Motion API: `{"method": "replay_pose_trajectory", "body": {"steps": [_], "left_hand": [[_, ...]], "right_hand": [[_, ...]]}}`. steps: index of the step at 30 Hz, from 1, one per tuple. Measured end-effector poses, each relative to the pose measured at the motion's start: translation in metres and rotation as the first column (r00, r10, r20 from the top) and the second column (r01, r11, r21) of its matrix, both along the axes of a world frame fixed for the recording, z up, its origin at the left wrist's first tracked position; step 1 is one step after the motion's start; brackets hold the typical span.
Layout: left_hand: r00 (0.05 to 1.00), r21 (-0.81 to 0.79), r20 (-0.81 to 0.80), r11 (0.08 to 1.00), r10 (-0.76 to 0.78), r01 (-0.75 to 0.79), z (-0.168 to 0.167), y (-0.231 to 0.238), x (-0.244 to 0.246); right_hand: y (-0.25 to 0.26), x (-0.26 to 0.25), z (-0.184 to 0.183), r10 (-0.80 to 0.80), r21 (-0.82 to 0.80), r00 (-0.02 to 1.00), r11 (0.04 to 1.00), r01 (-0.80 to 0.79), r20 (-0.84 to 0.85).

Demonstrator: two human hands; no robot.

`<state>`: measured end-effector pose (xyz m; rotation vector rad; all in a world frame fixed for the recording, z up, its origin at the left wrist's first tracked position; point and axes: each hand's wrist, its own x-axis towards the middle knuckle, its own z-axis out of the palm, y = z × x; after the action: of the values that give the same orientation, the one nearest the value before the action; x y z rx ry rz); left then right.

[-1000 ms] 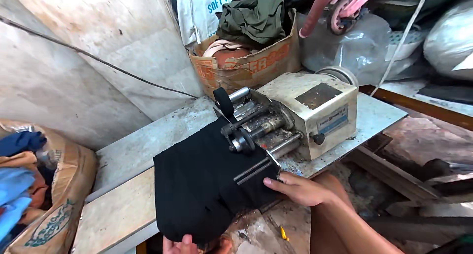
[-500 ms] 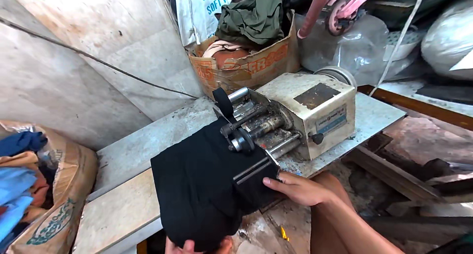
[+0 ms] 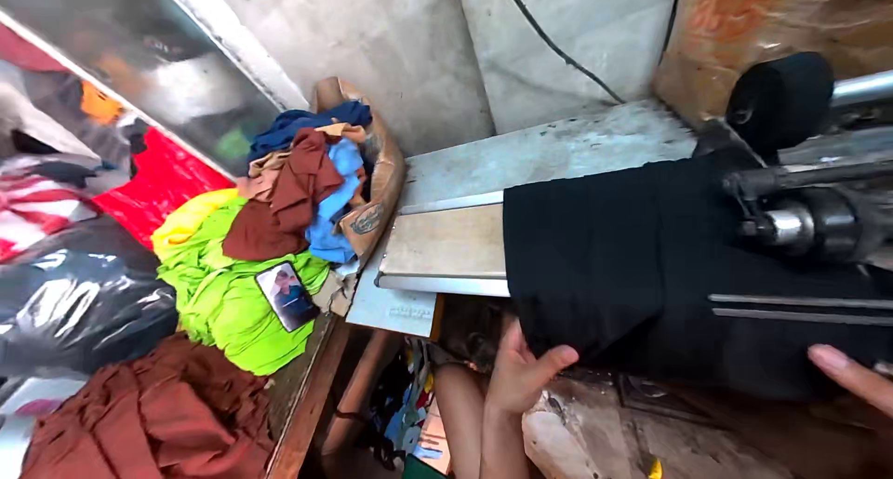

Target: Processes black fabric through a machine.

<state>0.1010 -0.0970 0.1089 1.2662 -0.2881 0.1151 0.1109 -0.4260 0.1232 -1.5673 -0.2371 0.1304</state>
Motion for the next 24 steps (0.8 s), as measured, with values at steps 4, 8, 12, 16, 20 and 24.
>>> {"method": "replay_pose_trajectory", "body": {"steps": [4,8,12,16,20,24], "left_hand": [[0.996,-0.015,-0.017,0.996,0.089,-0.089,-0.001,0.002,0.009],[1.0,-0.004,-0.009,1.0,-0.024,0.024,0.002,-0.002,0.002],[0.995,-0.006,-0.025,0.995,0.099,-0.099,-0.005,0.003,0.011],[0.999,0.015,-0.042,1.0,-0.021,0.021,-0.007,-0.006,0.002],[0.999,-0.099,0.01,0.994,0.039,-0.037,-0.012,-0.002,0.008],[0.999,0.016,-0.028,1.0,-0.026,0.027,-0.006,-0.007,0.001]], "right_hand": [[-0.001,0.001,-0.005,0.003,0.051,1.0,0.999,-0.004,0.026],[-0.001,0.001,-0.006,-0.007,0.058,1.0,0.998,0.006,0.009],[-0.001,0.0,-0.005,-0.019,0.006,1.0,1.0,0.019,0.001],[-0.002,0.001,-0.006,-0.01,-0.016,1.0,1.0,0.01,0.005],[0.0,-0.002,-0.008,-0.021,-0.005,1.0,1.0,0.021,0.016],[0.002,-0.002,-0.009,-0.048,0.008,0.999,0.999,0.047,0.005]]}}
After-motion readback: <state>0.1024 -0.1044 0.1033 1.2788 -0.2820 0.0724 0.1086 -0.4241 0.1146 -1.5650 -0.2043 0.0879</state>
